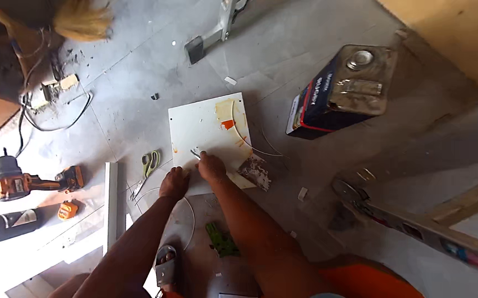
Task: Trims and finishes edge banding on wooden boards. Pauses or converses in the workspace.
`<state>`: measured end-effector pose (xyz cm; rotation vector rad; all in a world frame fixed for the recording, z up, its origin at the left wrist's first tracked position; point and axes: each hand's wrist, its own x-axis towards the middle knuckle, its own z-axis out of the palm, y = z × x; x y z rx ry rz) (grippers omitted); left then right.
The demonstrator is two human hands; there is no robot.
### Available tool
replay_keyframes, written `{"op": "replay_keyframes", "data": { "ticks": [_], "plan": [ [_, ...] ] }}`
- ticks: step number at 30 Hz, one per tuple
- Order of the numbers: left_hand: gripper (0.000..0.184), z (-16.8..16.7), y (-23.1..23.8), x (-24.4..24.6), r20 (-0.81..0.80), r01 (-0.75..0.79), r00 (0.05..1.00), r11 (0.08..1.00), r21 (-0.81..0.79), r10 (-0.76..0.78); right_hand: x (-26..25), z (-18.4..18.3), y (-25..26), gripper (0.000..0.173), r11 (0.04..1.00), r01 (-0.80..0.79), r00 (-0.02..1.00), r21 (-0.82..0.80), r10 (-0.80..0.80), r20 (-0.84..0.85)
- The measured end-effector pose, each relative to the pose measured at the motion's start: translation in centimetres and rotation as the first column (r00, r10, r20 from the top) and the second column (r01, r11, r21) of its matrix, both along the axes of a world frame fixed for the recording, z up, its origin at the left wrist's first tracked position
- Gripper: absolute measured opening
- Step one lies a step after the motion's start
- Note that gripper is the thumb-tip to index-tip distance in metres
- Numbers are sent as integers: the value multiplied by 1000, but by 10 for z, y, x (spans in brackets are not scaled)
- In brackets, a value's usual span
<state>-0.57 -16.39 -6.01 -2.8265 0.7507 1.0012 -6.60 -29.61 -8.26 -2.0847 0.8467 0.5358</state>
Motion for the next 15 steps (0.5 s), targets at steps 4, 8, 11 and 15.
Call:
{"op": "replay_keyframes", "data": {
  "ticks": [4,8,11,15],
  "plan": [
    [47,69,9,22,146,-43,988,996,-75,53,-31,-8,4,36,987,-161,987,31,160,11],
    [61,220,27,75,437,-151,849,929,-338,297,-49,-9,3,35,981,-121,992,151,116,44],
    [66,294,101,101,522,-136,694,802,-581,496,-61,0,-2,41,945,125,986,301,-153,69],
    [33,280,169,1,341,-149,529,481,-864,777,-62,-1,-19,37,750,410,868,519,-495,30]
  ]
}}
